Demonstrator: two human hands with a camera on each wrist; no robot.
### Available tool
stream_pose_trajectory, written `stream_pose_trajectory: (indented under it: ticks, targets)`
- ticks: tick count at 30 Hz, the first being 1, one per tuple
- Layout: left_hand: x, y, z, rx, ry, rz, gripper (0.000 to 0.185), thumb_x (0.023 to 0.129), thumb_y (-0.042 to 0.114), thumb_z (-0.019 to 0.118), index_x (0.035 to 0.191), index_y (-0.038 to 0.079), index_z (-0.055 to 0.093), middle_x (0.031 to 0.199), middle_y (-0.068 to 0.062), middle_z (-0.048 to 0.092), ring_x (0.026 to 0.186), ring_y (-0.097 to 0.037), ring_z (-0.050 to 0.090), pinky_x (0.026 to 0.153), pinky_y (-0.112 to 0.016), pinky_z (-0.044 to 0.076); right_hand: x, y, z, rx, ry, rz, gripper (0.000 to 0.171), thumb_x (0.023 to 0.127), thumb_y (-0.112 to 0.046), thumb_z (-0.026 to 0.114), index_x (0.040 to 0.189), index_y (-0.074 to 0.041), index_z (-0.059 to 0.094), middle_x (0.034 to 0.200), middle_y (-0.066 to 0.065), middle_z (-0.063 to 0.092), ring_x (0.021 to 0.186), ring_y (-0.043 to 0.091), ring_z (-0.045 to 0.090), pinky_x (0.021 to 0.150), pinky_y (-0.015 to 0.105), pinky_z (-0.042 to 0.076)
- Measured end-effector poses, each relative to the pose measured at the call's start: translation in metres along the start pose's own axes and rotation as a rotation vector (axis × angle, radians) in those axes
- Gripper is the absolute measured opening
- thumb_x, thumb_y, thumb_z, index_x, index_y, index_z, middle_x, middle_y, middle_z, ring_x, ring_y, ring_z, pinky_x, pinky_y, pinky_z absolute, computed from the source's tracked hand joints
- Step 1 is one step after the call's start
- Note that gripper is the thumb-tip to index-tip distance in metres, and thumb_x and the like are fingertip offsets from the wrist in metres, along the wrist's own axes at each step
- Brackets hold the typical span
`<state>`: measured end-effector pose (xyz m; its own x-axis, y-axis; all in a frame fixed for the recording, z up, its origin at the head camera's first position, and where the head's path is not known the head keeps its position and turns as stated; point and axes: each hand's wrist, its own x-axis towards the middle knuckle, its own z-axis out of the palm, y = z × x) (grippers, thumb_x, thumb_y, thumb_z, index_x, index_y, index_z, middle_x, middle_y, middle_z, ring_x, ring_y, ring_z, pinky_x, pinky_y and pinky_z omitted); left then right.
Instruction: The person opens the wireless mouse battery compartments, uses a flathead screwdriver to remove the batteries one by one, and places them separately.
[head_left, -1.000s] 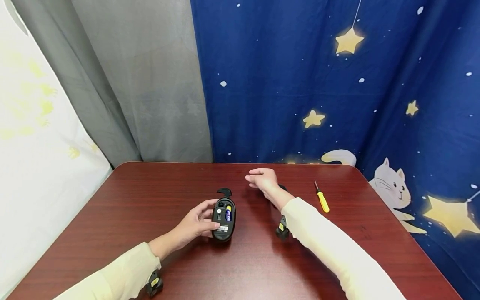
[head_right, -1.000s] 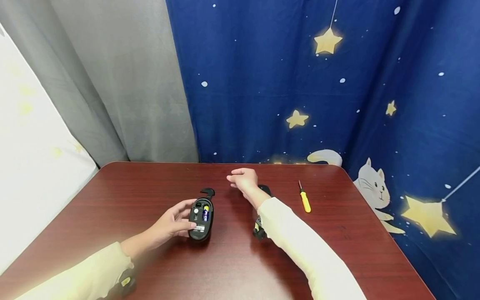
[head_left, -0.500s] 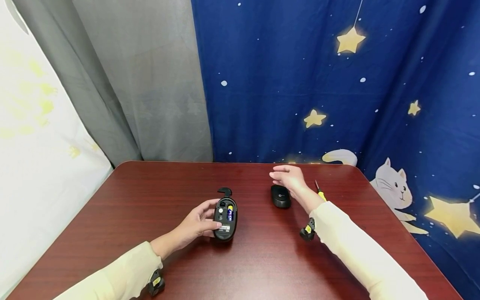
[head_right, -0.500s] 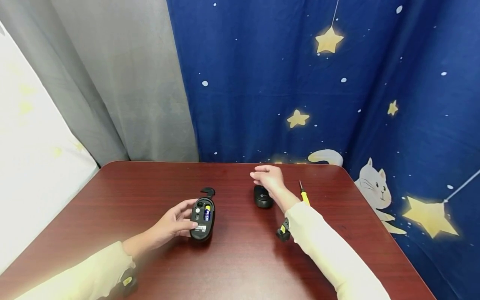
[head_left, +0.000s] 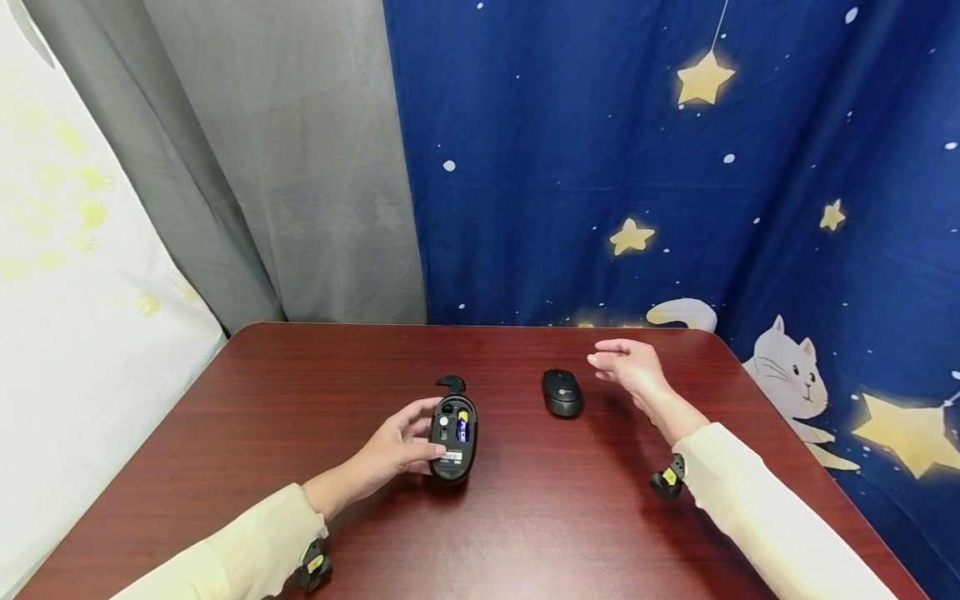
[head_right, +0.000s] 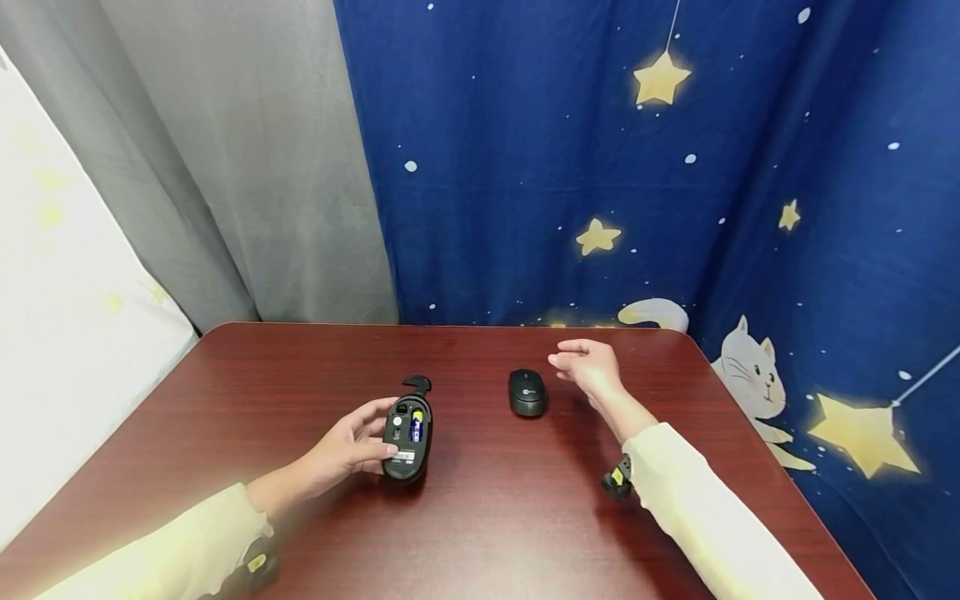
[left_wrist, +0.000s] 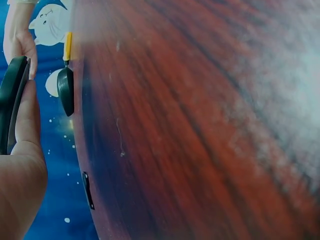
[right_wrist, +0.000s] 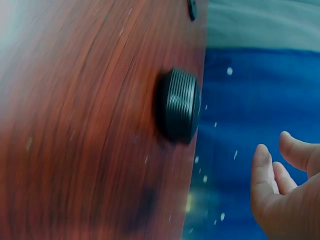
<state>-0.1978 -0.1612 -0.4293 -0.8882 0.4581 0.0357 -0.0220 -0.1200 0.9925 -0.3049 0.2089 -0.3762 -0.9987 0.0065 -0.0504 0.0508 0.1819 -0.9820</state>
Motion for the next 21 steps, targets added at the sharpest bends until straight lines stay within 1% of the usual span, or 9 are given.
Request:
stream_pose_trajectory:
  ticks: [4,7,10,13,17,21]
  targets:
    - [-0.001,-0.001,-0.001,0.005,-0.001,0.002,0.07,0.087,-0.001,0.068,0.147,0.005,0.031,0.126,-0.024,0.055,0.097,-0.031,0.066,0.075,-0.047,0.056,-0.003,0.006,-0.019,-0.067,0.034,0.02,0.047,0.089,-0.007,0.07,0.129,0.01,0.053,0.103,0.011,0.069,0.079,0.006,0.067,0.086,0.039,0.052]
    - [-0.001,-0.001,-0.001,0.009,-0.003,0.002,0.07,0.087,-0.002,0.067,0.147,0.005,0.031,0.127,-0.024,0.055,0.097,-0.031,0.066,0.075,-0.047,0.056,-0.006,0.013,-0.032,-0.112,0.06,0.03,0.047,0.09,-0.01,0.07,0.129,0.009,0.054,0.105,0.011,0.068,0.078,0.005,0.066,0.086,0.04,0.052]
    - [-0.001,-0.002,-0.002,0.011,-0.005,0.004,0.07,0.087,-0.002,0.067,0.147,0.005,0.031,0.126,-0.024,0.055,0.098,-0.032,0.066,0.075,-0.047,0.056,-0.008,0.021,-0.044,-0.136,0.08,0.035,0.049,0.09,-0.011,0.07,0.129,0.011,0.053,0.109,0.013,0.066,0.078,0.006,0.066,0.085,0.039,0.052]
    - [0.0,-0.002,-0.002,0.012,-0.003,0.008,0.07,0.087,-0.002,0.067,0.147,0.005,0.032,0.126,-0.024,0.055,0.097,-0.032,0.066,0.075,-0.048,0.056,-0.009,0.03,-0.056,-0.165,0.102,0.047,0.049,0.09,-0.011,0.069,0.13,0.013,0.052,0.111,0.017,0.065,0.082,0.01,0.067,0.085,0.037,0.053]
    - [0.001,-0.002,-0.003,0.013,-0.002,0.011,0.07,0.087,-0.002,0.067,0.147,0.005,0.032,0.126,-0.024,0.055,0.097,-0.032,0.066,0.074,-0.047,0.056,-0.009,0.041,-0.069,-0.191,0.124,0.084,0.05,0.09,-0.012,0.07,0.13,0.013,0.051,0.108,0.016,0.064,0.085,0.014,0.068,0.08,0.033,0.055]
    - [0.0,-0.003,-0.003,0.013,-0.002,0.009,0.07,0.087,-0.002,0.068,0.147,0.005,0.031,0.126,-0.024,0.055,0.097,-0.032,0.066,0.075,-0.047,0.056,-0.008,0.05,-0.077,-0.202,0.11,0.124,0.051,0.089,-0.011,0.071,0.129,0.014,0.05,0.104,0.015,0.065,0.081,0.012,0.066,0.077,0.032,0.056]
